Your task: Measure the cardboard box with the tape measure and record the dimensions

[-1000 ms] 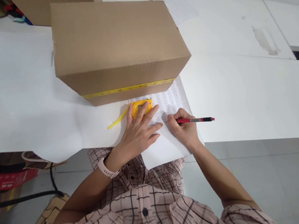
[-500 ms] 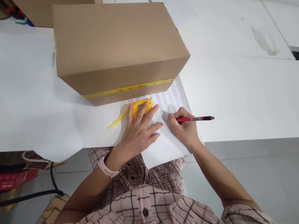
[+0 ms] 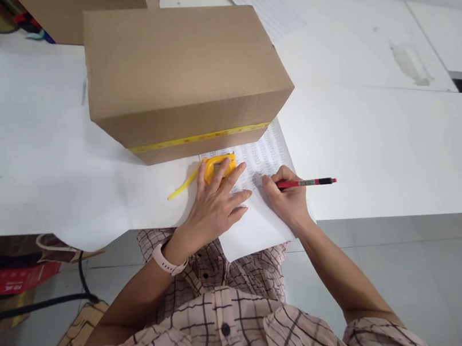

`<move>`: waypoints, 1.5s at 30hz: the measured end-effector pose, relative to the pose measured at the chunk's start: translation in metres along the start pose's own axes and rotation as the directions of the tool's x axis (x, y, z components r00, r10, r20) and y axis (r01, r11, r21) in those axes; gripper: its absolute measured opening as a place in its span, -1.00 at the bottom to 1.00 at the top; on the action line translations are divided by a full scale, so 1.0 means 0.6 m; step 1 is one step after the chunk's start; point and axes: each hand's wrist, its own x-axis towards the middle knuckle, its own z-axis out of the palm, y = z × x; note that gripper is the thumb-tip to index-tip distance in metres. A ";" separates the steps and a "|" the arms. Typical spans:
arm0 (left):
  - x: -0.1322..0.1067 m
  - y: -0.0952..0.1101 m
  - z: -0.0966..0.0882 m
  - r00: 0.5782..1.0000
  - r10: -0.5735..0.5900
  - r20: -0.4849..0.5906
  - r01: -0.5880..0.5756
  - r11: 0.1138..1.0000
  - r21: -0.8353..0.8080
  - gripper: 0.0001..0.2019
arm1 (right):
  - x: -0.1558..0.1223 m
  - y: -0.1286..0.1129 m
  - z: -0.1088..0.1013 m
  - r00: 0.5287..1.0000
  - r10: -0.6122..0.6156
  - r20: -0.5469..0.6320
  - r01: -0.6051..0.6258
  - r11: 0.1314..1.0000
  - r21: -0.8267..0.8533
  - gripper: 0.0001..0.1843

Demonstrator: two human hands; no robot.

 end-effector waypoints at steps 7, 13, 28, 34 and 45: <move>0.000 0.000 0.001 1.000 -0.001 -0.008 0.001 1.000 -0.015 -0.76 | -0.001 0.001 0.001 1.000 -0.012 0.029 0.013 1.000 -0.017 -0.62; -0.001 0.000 0.001 1.000 -0.001 -0.005 0.001 1.000 -0.014 -0.76 | -0.002 -0.002 -0.001 0.999 -0.005 0.035 0.005 1.000 -0.004 -0.64; 0.000 0.000 0.000 1.000 -0.003 0.002 0.003 1.000 -0.020 -0.75 | 0.001 -0.002 0.000 1.000 0.002 0.016 -0.002 1.000 -0.015 -0.64; 0.000 0.000 -0.003 1.000 -0.017 0.017 0.018 0.999 -0.036 -0.76 | 0.001 -0.005 0.002 1.000 0.018 0.008 -0.018 1.000 -0.011 -0.63; 0.001 0.001 -0.003 1.000 -0.014 0.027 0.014 1.000 -0.016 -0.76 | 0.003 -0.004 0.001 1.000 -0.001 -0.013 0.001 1.000 -0.022 -0.64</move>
